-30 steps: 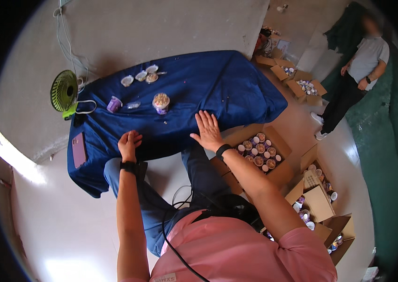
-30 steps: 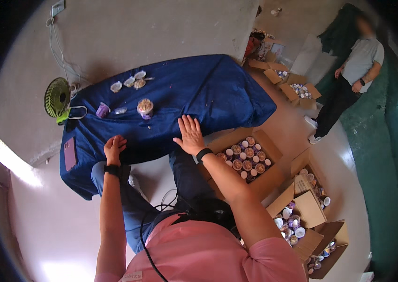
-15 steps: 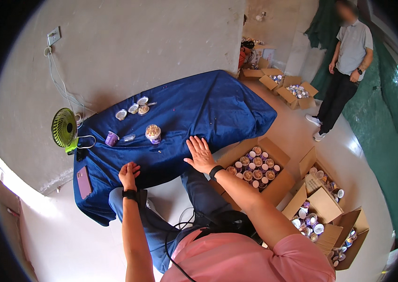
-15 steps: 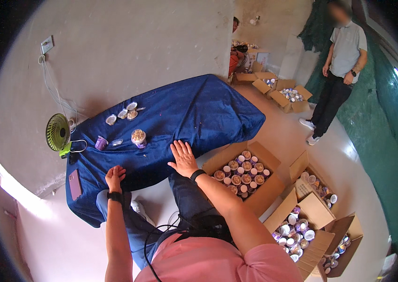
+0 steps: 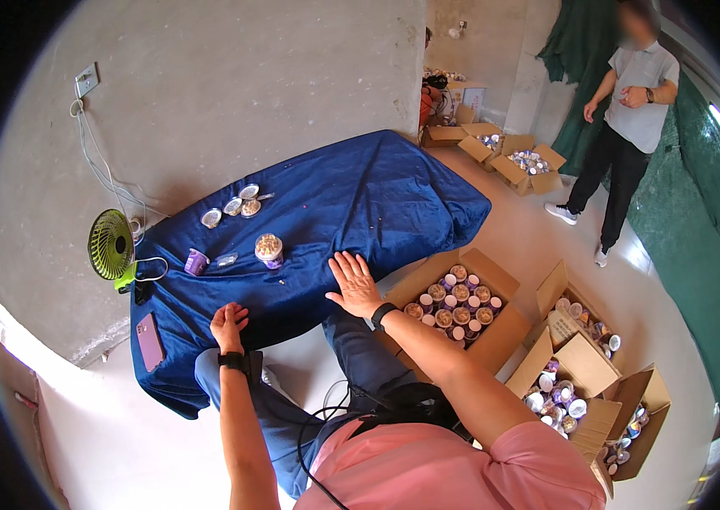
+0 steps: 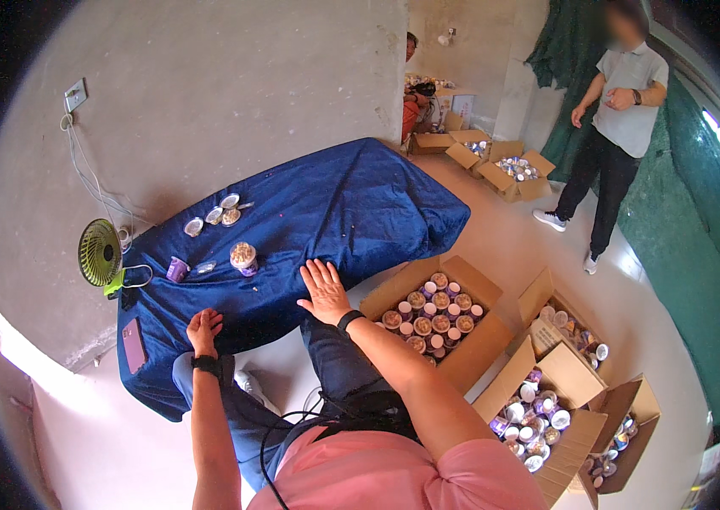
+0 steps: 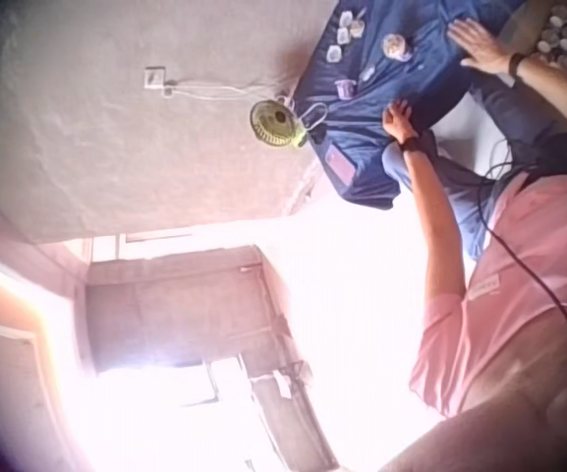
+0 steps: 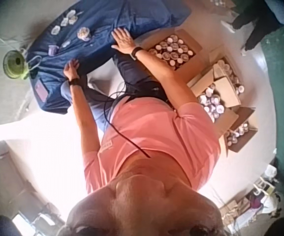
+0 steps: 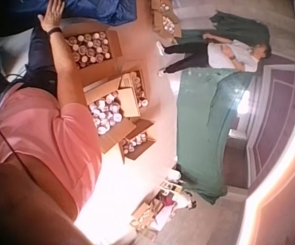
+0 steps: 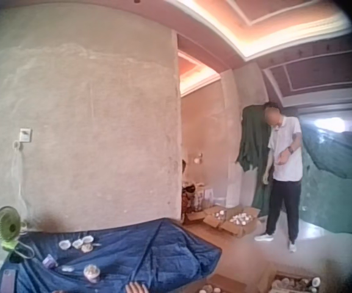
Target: Checking individual cups of packaged food and emptying a large shipping box onto a table for sorting.
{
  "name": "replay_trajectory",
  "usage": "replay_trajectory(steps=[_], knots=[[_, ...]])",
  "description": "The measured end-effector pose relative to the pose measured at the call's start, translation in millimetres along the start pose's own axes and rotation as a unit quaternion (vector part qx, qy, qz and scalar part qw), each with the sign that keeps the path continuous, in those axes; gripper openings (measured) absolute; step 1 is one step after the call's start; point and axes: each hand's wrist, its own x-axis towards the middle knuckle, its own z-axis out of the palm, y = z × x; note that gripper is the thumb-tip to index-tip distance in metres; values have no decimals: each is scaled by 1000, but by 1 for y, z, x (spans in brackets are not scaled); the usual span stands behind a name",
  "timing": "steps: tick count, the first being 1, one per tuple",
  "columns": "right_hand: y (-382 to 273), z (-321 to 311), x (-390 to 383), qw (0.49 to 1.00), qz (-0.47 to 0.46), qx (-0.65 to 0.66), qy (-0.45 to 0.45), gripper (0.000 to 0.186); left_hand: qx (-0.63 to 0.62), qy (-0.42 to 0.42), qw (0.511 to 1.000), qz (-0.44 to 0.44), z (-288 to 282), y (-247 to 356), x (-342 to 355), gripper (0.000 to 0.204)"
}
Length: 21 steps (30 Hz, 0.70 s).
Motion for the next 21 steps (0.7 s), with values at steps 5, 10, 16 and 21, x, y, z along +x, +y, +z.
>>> replay_trajectory(steps=[5,10,16,21], knots=[[0,2,0,1000,1,-8,-3,78,-2,-1,1000,0,0,-1,-1,26],[-1,2,0,1000,-2,-1,3,78,-14,9,1000,-2,1,1,-2,24],[0,1,1,1000,-3,-3,9,78,-18,18,1000,-7,4,1,-2,24],[-1,-1,1,1000,-2,0,3,78,-13,14,1000,6,2,-1,-1,23]])
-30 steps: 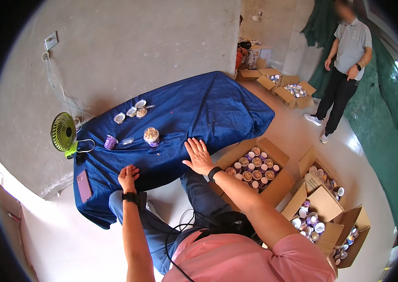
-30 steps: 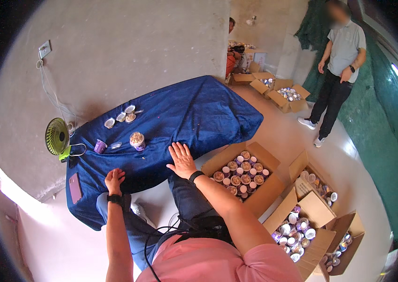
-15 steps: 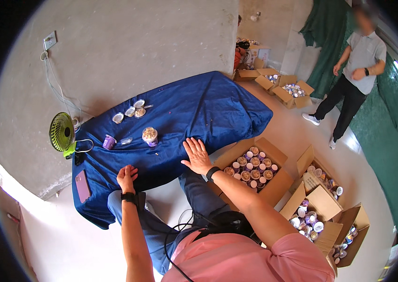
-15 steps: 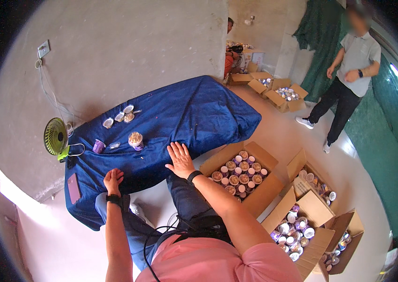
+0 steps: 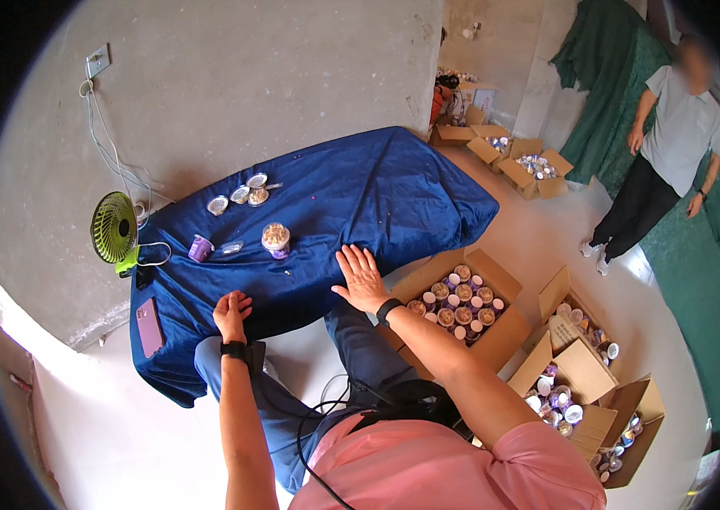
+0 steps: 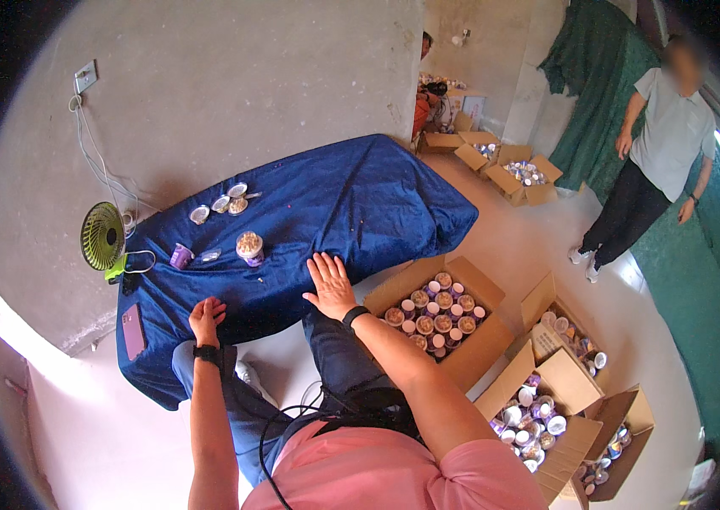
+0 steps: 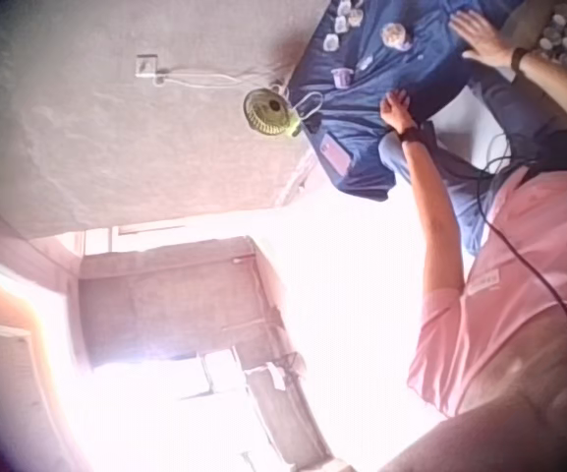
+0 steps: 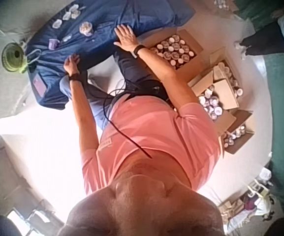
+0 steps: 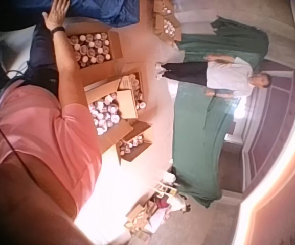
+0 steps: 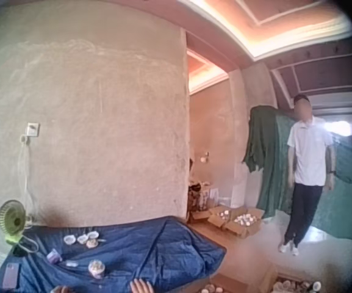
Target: Checking individual cups of packaged food and emptying a large shipping box onto a table for sorting.
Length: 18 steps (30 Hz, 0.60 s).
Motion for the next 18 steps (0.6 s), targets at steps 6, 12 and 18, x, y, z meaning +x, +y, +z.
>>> replay_trajectory(steps=[6,12,18], knots=[[0,-1,-1,1000,2,2,-5,77,3,-4,1000,4,2,2,-2,22],[0,0,1,1000,-1,4,-6,77,5,-2,1000,-1,-1,-1,0,23],[1,-4,0,1000,2,-2,-12,78,3,-7,1000,0,4,5,-6,24]])
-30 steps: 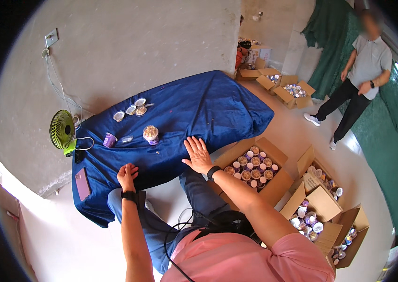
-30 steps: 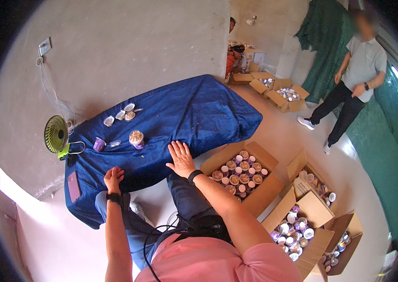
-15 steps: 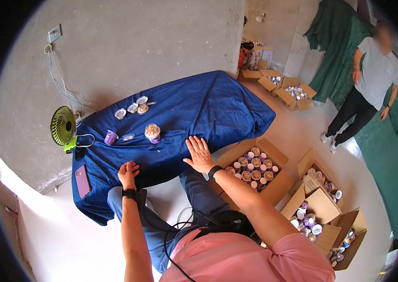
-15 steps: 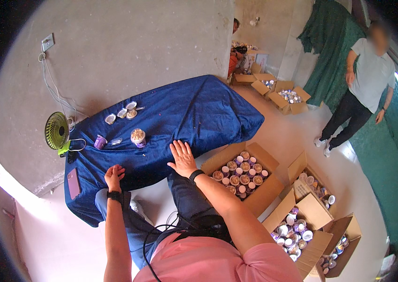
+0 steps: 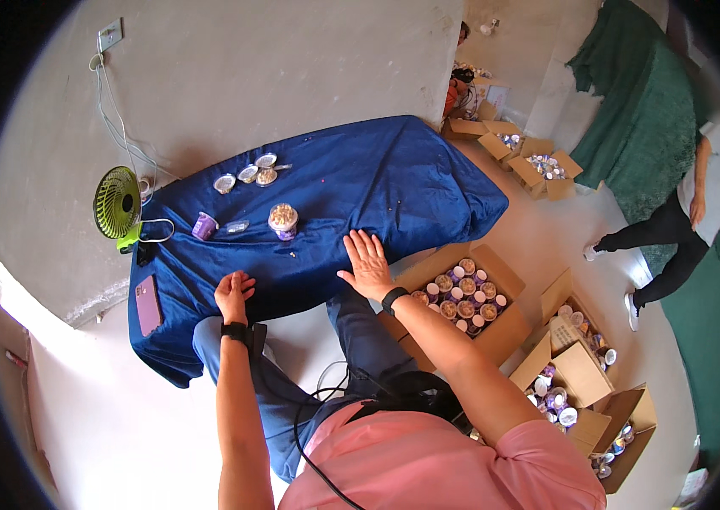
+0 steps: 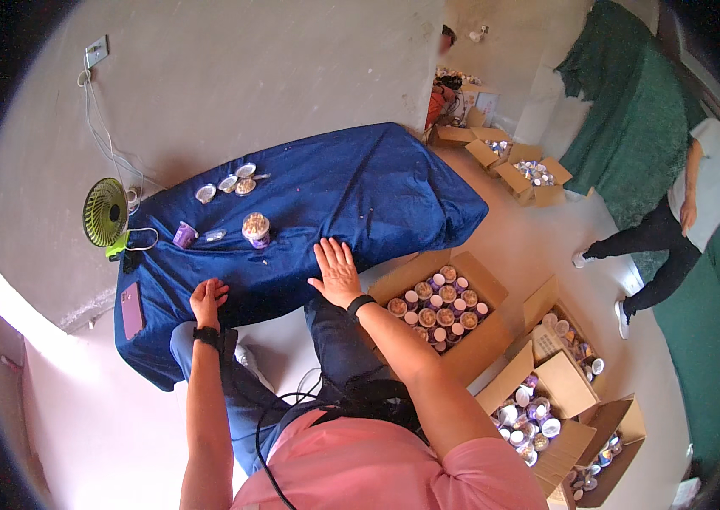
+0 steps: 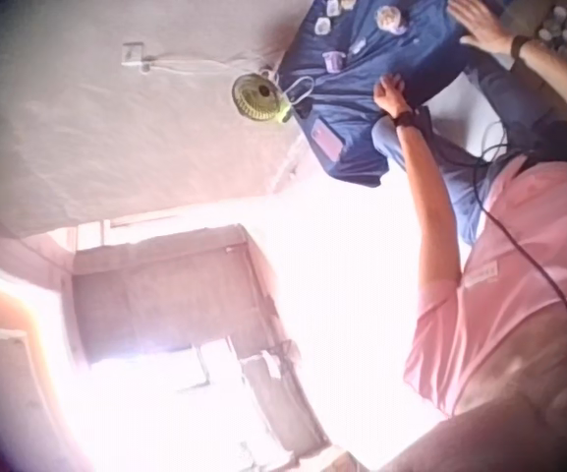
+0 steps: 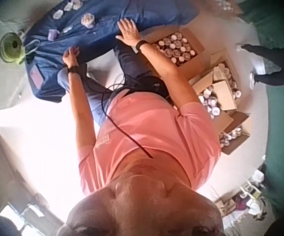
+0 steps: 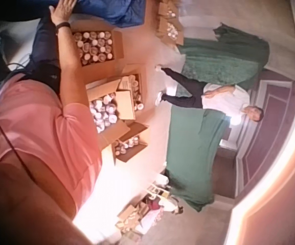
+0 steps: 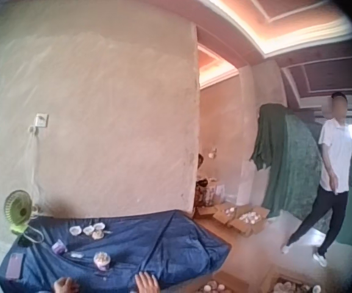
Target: Checking individual cups of packaged food and emptying a large shipping box onto a table for sorting.
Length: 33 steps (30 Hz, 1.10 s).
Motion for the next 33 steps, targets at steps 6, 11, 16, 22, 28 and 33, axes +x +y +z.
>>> replay_trajectory(steps=[6,11,16,22,28,33], knots=[[-4,3,-1,1000,-12,8,12,79,17,5,1000,-3,-8,-3,-1,22],[6,-3,2,999,-20,-17,19,78,-16,-16,1000,17,5,-4,8,26],[8,9,6,1000,-24,-12,13,77,0,-7,1000,14,5,6,5,25],[6,11,1,999,-23,-32,1,77,1,4,1000,-5,3,9,-1,23],[7,12,1,999,-17,-34,8,76,9,2,1000,-1,5,10,-3,22],[8,10,3,999,-19,-32,6,76,13,-4,1000,11,4,8,0,23]])
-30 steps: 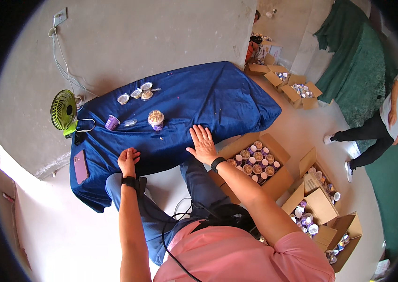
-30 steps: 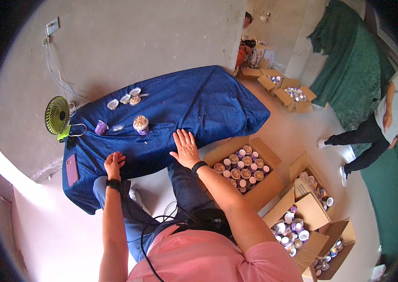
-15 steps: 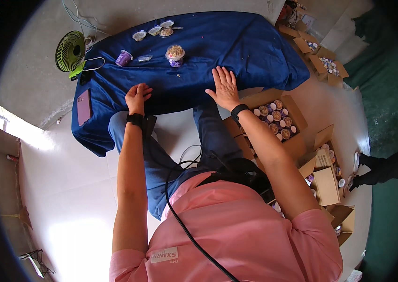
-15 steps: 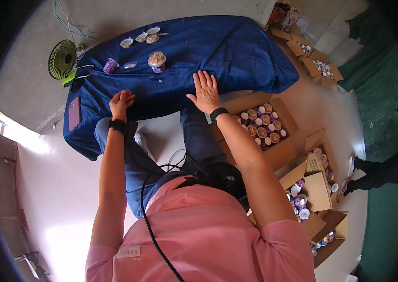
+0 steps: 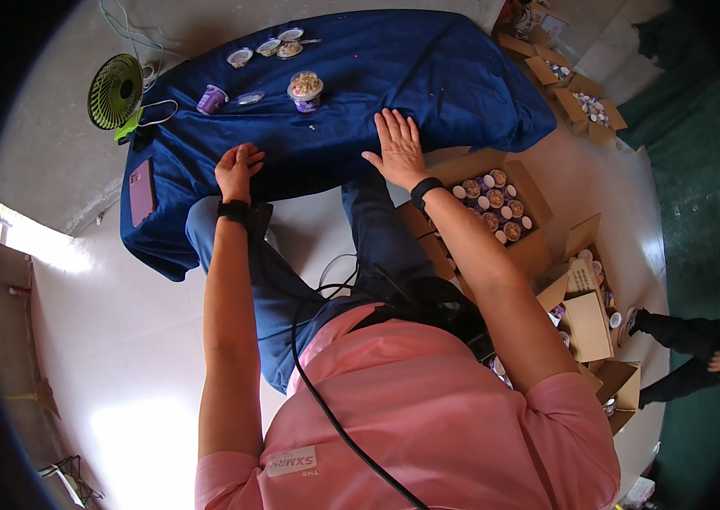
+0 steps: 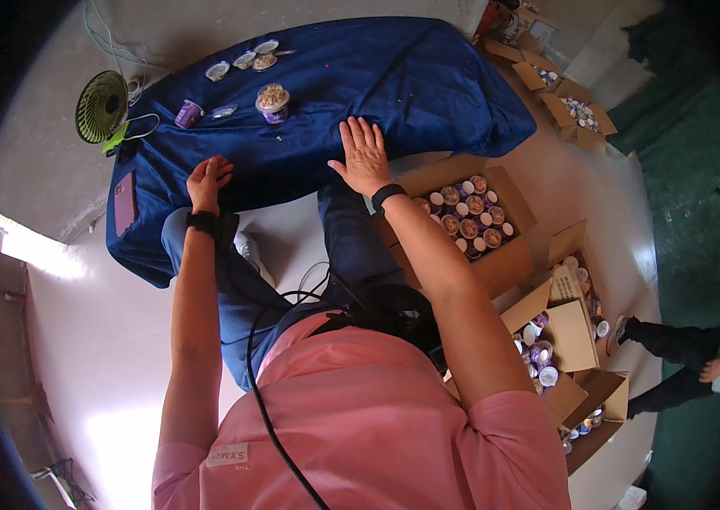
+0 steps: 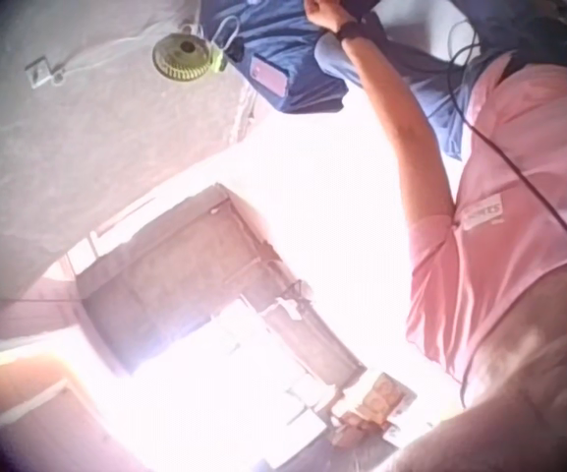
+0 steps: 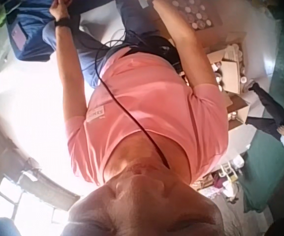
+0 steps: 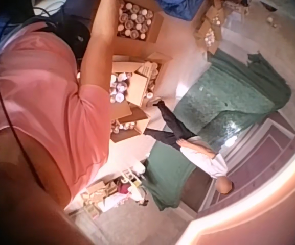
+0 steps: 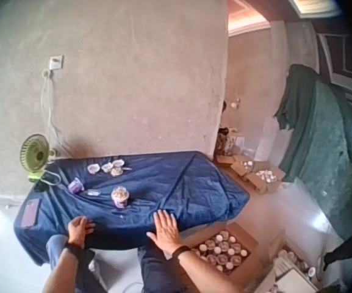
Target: Checking individual cups of packaged food and emptying a large shipping box onto a table for sorting.
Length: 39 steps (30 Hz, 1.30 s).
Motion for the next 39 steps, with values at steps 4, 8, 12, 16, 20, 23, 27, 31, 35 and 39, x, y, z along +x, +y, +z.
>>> replay_trajectory(steps=[4,8,12,16,20,23,27,31,35,39], knots=[[-3,0,0,1000,-9,16,13,76,-8,4,1000,-10,-4,-3,1,24],[1,1,-5,1000,-11,10,11,78,-12,-1,1000,-3,1,-4,-3,24],[0,-1,-3,1000,-13,9,1,77,-15,7,1000,1,1,-1,-5,25],[1,-2,1,1000,-13,9,16,73,-17,7,1000,5,4,-1,-4,25],[-7,-14,24,1000,1,21,6,71,-9,11,1000,2,2,-1,-4,24],[-25,-26,58,985,100,139,-35,72,-4,18,1000,4,0,-2,-6,24],[-39,-8,102,955,50,291,27,77,-12,14,1000,4,9,-1,-6,25],[-65,12,133,955,56,291,30,89,-17,13,1000,7,5,-3,-10,25],[-61,30,143,940,38,339,18,84,-16,13,1000,1,14,1,-13,25],[-64,20,144,916,45,399,3,72,-16,-6,1000,-18,15,10,-11,27]])
